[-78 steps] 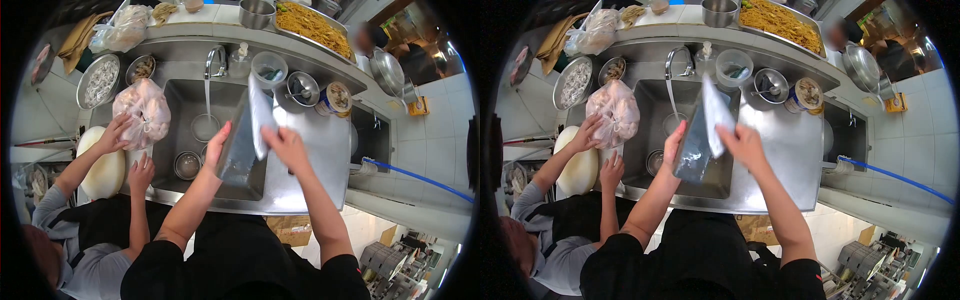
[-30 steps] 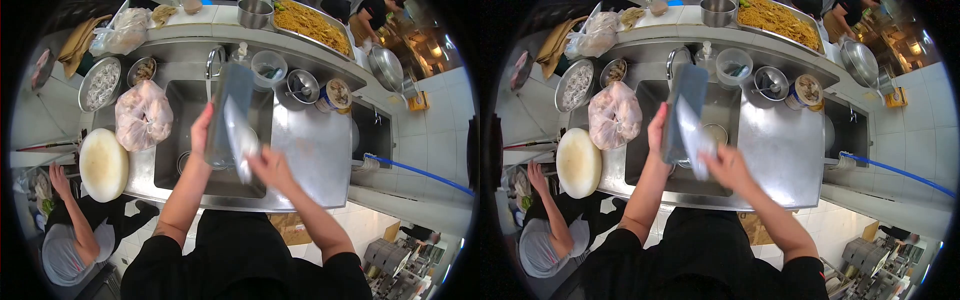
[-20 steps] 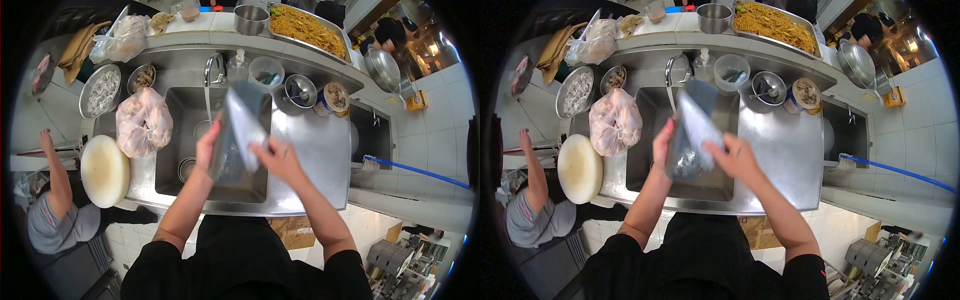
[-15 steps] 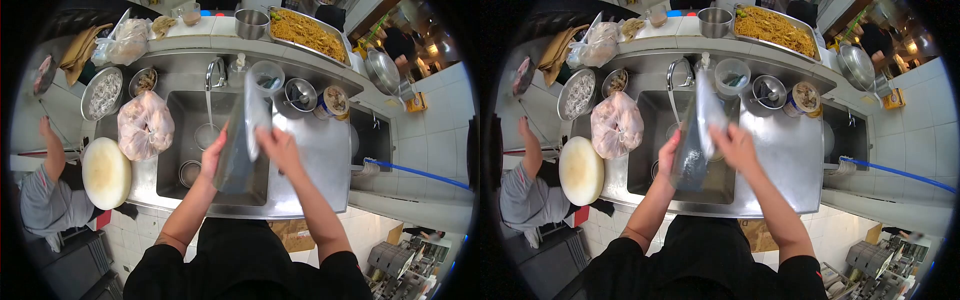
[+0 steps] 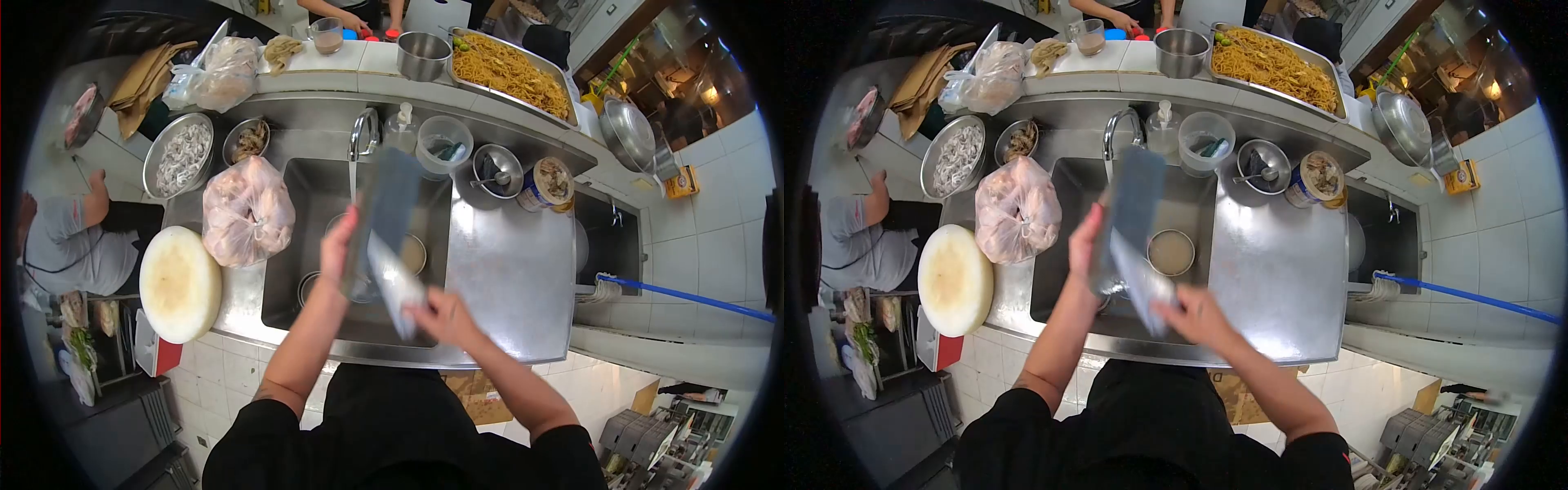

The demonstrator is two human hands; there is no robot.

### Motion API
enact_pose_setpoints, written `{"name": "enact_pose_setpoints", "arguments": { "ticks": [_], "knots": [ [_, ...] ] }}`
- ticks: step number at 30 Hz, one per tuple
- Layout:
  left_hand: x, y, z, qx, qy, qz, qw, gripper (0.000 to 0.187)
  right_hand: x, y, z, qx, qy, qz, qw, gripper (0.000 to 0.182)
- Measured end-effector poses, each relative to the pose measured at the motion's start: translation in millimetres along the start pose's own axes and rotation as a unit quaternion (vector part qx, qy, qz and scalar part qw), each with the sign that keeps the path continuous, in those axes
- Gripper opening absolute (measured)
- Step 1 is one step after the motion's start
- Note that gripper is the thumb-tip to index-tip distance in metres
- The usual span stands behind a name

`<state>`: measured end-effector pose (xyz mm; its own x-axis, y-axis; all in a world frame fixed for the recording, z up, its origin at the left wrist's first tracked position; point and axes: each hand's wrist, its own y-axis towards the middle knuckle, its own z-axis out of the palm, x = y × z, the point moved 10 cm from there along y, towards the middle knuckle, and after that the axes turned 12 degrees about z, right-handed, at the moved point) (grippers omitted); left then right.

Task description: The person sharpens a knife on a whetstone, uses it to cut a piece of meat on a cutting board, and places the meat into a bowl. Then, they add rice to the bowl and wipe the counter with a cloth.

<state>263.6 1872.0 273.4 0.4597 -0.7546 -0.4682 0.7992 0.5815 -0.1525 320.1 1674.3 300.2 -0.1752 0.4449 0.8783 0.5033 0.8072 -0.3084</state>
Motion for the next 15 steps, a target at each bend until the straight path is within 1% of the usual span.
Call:
{"name": "enact_pose_setpoints", "arguments": {
  "ticks": [1, 2, 3, 4, 5, 6, 7, 8, 10, 12, 13, 15],
  "knots": [
    [-27.9, 11.3, 7.7, 0.005, 0.006, 0.019, 1.0, 0.057, -46.9, -23.0, 21.3, 0.057, -0.065, 0.029, 0.996, 0.05],
    [-57.8, 21.7, 18.5, -0.011, -0.015, 0.102, 0.995, 0.056, -58.9, -38.1, 18.2, 0.071, -0.118, 0.027, 0.99, 0.047],
    [-71.8, 33.1, 13.2, 0.024, -0.029, 0.095, 0.995, 0.055, -78.3, -37.9, 0.4, 0.039, -0.065, 0.063, 0.995, 0.043],
    [-86.2, 38.2, 11.3, 0.038, -0.022, 0.114, 0.993, 0.056, -97.5, -39.8, -13.1, 0.009, -0.009, 0.101, 0.995, 0.039],
    [-99.5, 41.5, 11.2, 0.052, -0.013, 0.134, 0.99, 0.057, -66.9, -34.4, -38.1, -0.011, -0.009, 0.124, 0.992, 0.034],
    [-108.2, 40.9, 13.5, 0.068, -0.005, 0.153, 0.986, 0.057, -21.9, -24.4, -69.5, -0.031, -0.01, 0.148, 0.988, 0.031],
    [-109.4, 38.5, 15.9, 0.067, -0.015, 0.156, 0.985, 0.057, 5.8, -15.6, -84.4, -0.006, 0.08, 0.115, 0.99, 0.034],
    [-107.5, 35.2, 19.0, 0.066, -0.025, 0.158, 0.985, 0.057, 21.8, -11.3, -90.7, 0.019, 0.169, 0.082, 0.982, 0.042],
    [-101.5, 26.7, 25.3, 0.05, -0.045, 0.163, 0.984, 0.057, 17.9, -24.2, -79.7, 0.0, 0.171, 0.081, 0.982, 0.045],
    [-93.2, 20.2, 30.2, 0.021, -0.064, 0.171, 0.983, 0.055, 17.5, -43.1, -58.2, -0.035, 0.14, 0.033, 0.989, 0.047],
    [-91.4, 19.7, 34.6, 0.035, -0.063, 0.175, 0.982, 0.056, 16.9, -55.1, -38.7, -0.059, 0.109, -0.013, 0.992, 0.046],
    [-87.1, 15.3, 39.3, 0.058, -0.058, 0.176, 0.981, 0.058, 32.5, -68.9, -18.7, -0.095, 0.051, -0.07, 0.992, 0.045]
  ]
}}
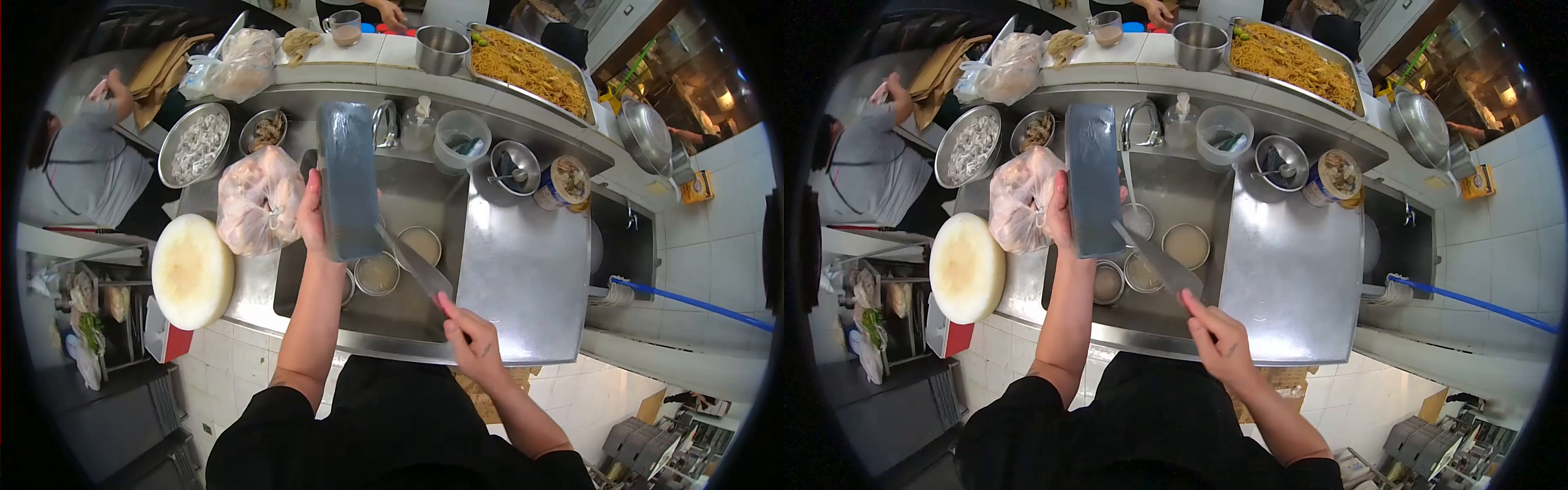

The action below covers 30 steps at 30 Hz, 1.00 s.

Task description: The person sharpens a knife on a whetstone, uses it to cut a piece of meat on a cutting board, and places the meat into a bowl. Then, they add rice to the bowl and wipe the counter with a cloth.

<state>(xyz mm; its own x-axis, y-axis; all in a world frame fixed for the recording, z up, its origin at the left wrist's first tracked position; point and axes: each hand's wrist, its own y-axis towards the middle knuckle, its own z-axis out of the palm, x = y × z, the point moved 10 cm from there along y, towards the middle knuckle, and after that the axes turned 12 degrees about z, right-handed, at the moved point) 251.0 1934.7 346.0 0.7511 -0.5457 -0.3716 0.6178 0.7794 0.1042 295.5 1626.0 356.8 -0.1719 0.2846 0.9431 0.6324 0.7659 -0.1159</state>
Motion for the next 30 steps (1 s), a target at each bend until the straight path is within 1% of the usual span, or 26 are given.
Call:
{"name": "enact_pose_setpoints", "arguments": {
  "ticks": [2, 6, 9, 10, 12, 13, 14, 15, 16, 17, 19, 20, 21, 23, 24, 25, 26, 27, 28, 30],
  "knots": [
    [0.8, -2.6, 3.5, -0.013, 0.005, 0.007, 1.0, 0.058, 29.8, -9.8, 3.8, -0.022, -0.055, -0.034, 0.998, 0.043],
    [1.8, -8.7, 15.3, -0.037, 0.025, 0.007, 0.999, 0.058, 27.3, -19.0, 0.8, -0.035, -0.084, -0.028, 0.995, 0.047],
    [24.1, -18.9, -6.3, 0.008, -0.05, -0.036, 0.998, 0.061, 46.4, -8.6, -0.8, -0.041, -0.094, -0.051, 0.993, 0.047],
    [33.0, -28.7, -8.4, -0.035, -0.023, -0.055, 0.998, 0.058, 57.2, 5.7, 0.9, -0.042, -0.088, -0.063, 0.993, 0.047],
    [52.4, -52.5, -12.6, -0.109, 0.009, -0.026, 0.994, 0.051, 78.3, 34.1, 1.0, -0.048, -0.078, -0.084, 0.992, 0.048],
    [59.9, -60.0, -21.7, -0.128, 0.014, -0.043, 0.991, 0.05, 88.6, 48.1, 1.3, -0.051, -0.073, -0.093, 0.992, 0.048],
    [61.3, -60.5, -18.8, -0.075, 0.021, -0.052, 0.996, 0.049, 93.9, 53.9, 1.2, -0.054, -0.067, -0.102, 0.991, 0.048],
    [60.8, -61.7, -15.8, -0.021, 0.028, -0.061, 0.998, 0.049, 88.1, 49.2, 0.9, -0.051, -0.074, -0.094, 0.991, 0.049],
    [55.7, -56.5, -12.4, -0.061, 0.01, -0.067, 0.996, 0.051, 77.3, 38.6, 0.0, -0.048, -0.081, -0.087, 0.992, 0.049],
    [44.3, -47.0, -4.1, -0.05, -0.008, -0.054, 0.997, 0.055, 66.7, 28.2, 0.0, -0.044, -0.089, -0.08, 0.992, 0.049],
    [21.2, -28.4, 12.7, -0.027, -0.045, -0.029, 0.998, 0.064, 51.2, 4.4, 1.6, -0.042, -0.061, -0.063, 0.995, 0.05],
    [16.9, -28.3, 18.6, -0.007, -0.034, -0.022, 0.999, 0.061, 46.8, -1.5, 1.8, -0.042, -0.046, -0.053, 0.997, 0.05],
    [15.6, -30.9, 24.2, 0.012, -0.021, -0.02, 1.0, 0.058, 44.9, 0.0, 4.0, -0.042, -0.046, -0.07, 0.996, 0.051],
    [39.1, -53.0, -11.6, -0.054, 0.042, -0.029, 0.997, 0.052, 74.1, 30.5, 5.3, -0.048, -0.051, -0.103, 0.992, 0.051],
    [48.9, -63.2, -6.4, -0.042, -0.011, -0.035, 0.998, 0.052, 81.8, 41.2, 3.3, -0.045, -0.053, -0.105, 0.992, 0.052],
    [53.8, -63.8, 1.8, -0.018, -0.03, -0.047, 0.998, 0.055, 88.7, 50.8, 3.0, -0.042, -0.052, -0.107, 0.992, 0.052],
    [51.4, -65.5, -4.7, -0.053, -0.008, -0.045, 0.998, 0.055, 92.2, 55.0, 4.0, -0.038, -0.05, -0.109, 0.992, 0.053],
    [47.8, -67.4, -11.4, -0.089, 0.012, -0.042, 0.995, 0.056, 82.2, 44.5, 4.0, -0.034, -0.063, -0.098, 0.993, 0.053],
    [42.1, -58.8, -2.5, -0.072, 0.001, -0.045, 0.996, 0.057, 64.4, 24.0, 2.2, -0.028, -0.078, -0.089, 0.993, 0.053],
    [29.4, -50.7, 4.2, -0.081, 0.002, -0.037, 0.996, 0.06, 52.0, 11.0, 3.9, -0.018, -0.084, -0.08, 0.993, 0.053]
  ]
}}
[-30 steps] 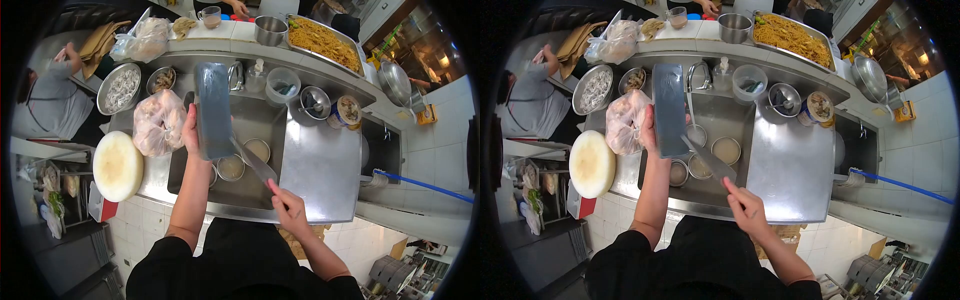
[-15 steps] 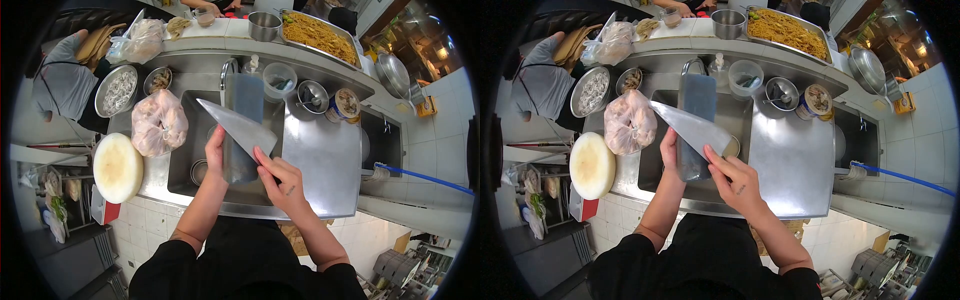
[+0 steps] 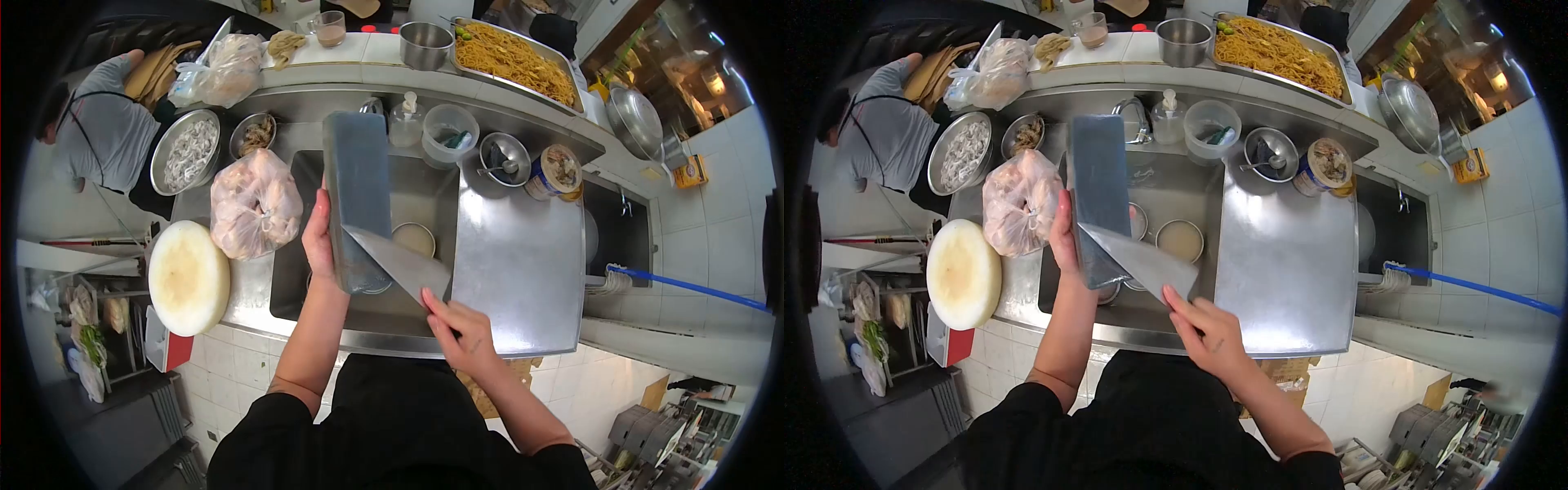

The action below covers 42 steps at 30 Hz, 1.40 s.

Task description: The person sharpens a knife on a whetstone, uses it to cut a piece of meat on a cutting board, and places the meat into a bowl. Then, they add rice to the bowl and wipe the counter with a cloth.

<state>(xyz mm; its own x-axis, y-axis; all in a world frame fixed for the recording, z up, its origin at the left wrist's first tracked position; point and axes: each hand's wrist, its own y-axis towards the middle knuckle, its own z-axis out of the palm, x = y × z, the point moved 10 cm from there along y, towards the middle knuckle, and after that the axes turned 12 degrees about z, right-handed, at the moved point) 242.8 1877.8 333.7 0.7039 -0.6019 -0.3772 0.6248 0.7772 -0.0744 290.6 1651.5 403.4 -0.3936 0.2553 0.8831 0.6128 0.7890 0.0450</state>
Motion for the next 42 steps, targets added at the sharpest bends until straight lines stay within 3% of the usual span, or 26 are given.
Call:
{"name": "enact_pose_setpoints", "arguments": {
  "ticks": [4, 6, 9, 12, 16, 19, 24, 28, 30, 33, 34, 36, 38, 42],
  "knots": [
    [14.2, -15.4, -25.7, -0.053, 0.053, -0.016, 0.997, 0.051, 26.4, 25.8, -0.9, 0.002, 0.033, -0.026, 0.999, 0.053],
    [29.9, -26.2, -17.7, -0.024, 0.007, -0.026, 0.999, 0.048, 45.9, 57.9, -4.5, 0.001, 0.037, -0.06, 0.998, 0.052],
    [9.2, -17.3, 8.1, 0.038, -0.002, -0.025, 0.999, 0.052, 20.2, 28.1, -4.7, 0.013, -0.005, -0.045, 0.999, 0.05],
    [-37.7, 9.3, 29.4, 0.095, -0.03, 0.021, 0.995, 0.063, -68.2, -46.9, -5.5, -0.017, -0.006, 0.04, 0.999, 0.049],
    [-62.8, 19.8, 26.1, 0.099, 0.027, 0.083, 0.991, 0.065, -58.0, -63.6, -14.0, -0.049, 0.004, 0.029, 0.998, 0.049],
    [-35.5, 5.5, 50.9, 0.169, -0.043, 0.013, 0.985, 0.064, -18.0, -28.2, -11.9, -0.023, -0.012, -0.013, 1.0, 0.051],
    [16.4, -26.3, -13.7, 0.036, 0.048, -0.03, 0.998, 0.055, 36.6, 31.9, -7.6, 0.02, 0.016, -0.091, 0.996, 0.051],
    [4.5, -30.5, 6.9, 0.042, 0.033, -0.048, 0.997, 0.056, 28.2, 29.8, -7.8, 0.027, 0.011, -0.089, 0.996, 0.05],
    [-9.0, -24.9, 24.5, 0.107, 0.002, -0.046, 0.993, 0.059, 0.8, -3.0, -2.3, 0.043, 0.012, -0.06, 0.997, 0.05],
    [-4.4, -31.4, 33.2, 0.168, -0.046, -0.094, 0.98, 0.059, 16.8, 6.2, 2.4, 0.042, 0.008, -0.049, 0.998, 0.051],
    [2.8, -35.7, 5.6, 0.098, -0.021, -0.081, 0.992, 0.059, 35.9, 22.6, 1.4, 0.045, 0.021, -0.081, 0.995, 0.05],
    [8.1, -36.5, -32.5, 0.099, 0.069, 0.012, 0.993, 0.06, 53.7, 45.2, -2.7, 0.043, 0.022, -0.118, 0.992, 0.05],
    [9.8, -40.9, -4.8, 0.061, 0.026, -0.048, 0.997, 0.061, 50.2, 37.2, -1.7, 0.049, 0.0, -0.136, 0.99, 0.05],
    [-1.0, -37.2, 24.4, 0.124, -0.061, -0.12, 0.983, 0.071, 5.6, 4.8, 2.1, 0.067, 0.02, -0.076, 0.995, 0.057]
  ]
}}
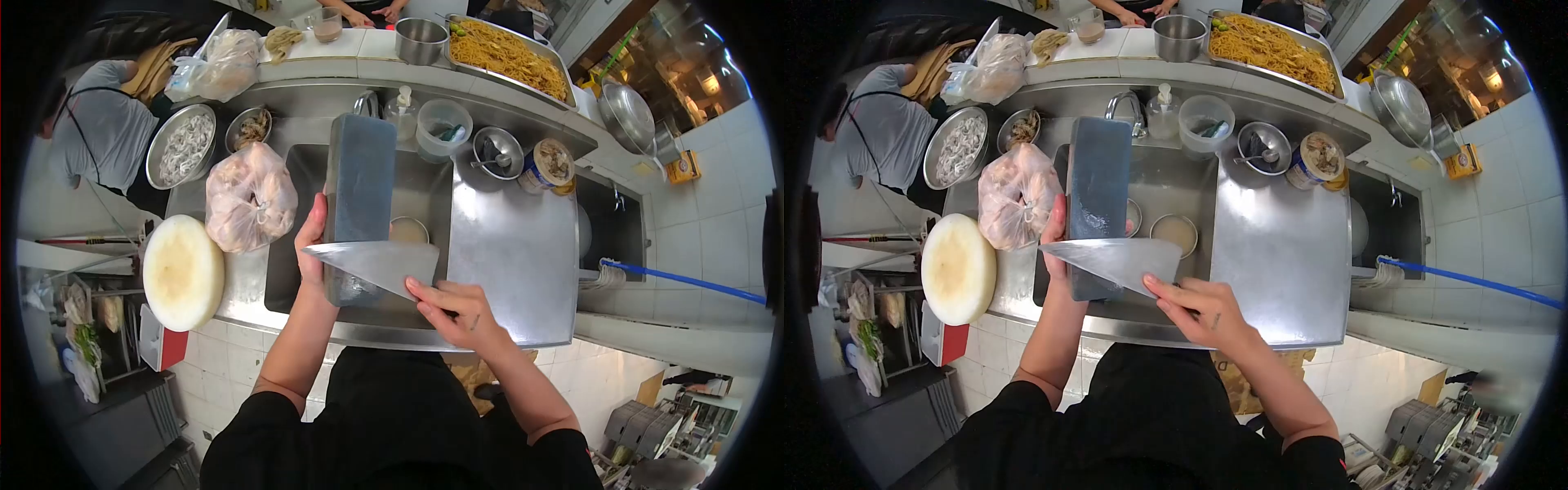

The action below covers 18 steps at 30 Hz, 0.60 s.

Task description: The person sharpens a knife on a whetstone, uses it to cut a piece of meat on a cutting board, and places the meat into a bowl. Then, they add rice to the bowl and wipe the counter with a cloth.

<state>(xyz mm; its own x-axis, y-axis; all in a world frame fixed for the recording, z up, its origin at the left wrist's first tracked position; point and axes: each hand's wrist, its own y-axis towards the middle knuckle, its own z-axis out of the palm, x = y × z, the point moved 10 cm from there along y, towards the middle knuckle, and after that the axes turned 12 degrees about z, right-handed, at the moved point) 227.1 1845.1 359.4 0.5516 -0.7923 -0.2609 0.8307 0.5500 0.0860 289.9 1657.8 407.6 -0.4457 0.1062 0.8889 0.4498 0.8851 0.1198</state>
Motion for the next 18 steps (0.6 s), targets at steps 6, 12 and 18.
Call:
{"name": "enact_pose_setpoints", "arguments": {
  "ticks": [6, 12, 18],
  "knots": [
    [20.0, -11.4, -34.5, -0.068, -0.068, 0.026, 0.995, 0.07, 51.9, 43.3, -8.4, 0.011, -0.045, -0.072, 0.996, 0.055],
    [19.8, -8.0, -4.3, -0.077, -0.06, -0.012, 0.995, 0.065, 48.0, 34.1, -6.3, 0.036, -0.023, -0.036, 0.998, 0.052],
    [-18.3, 6.9, 8.3, -0.009, 0.064, 0.053, 0.997, 0.056, 8.6, 7.2, -2.3, 0.015, -0.002, -0.007, 1.0, 0.049]
  ]
}}
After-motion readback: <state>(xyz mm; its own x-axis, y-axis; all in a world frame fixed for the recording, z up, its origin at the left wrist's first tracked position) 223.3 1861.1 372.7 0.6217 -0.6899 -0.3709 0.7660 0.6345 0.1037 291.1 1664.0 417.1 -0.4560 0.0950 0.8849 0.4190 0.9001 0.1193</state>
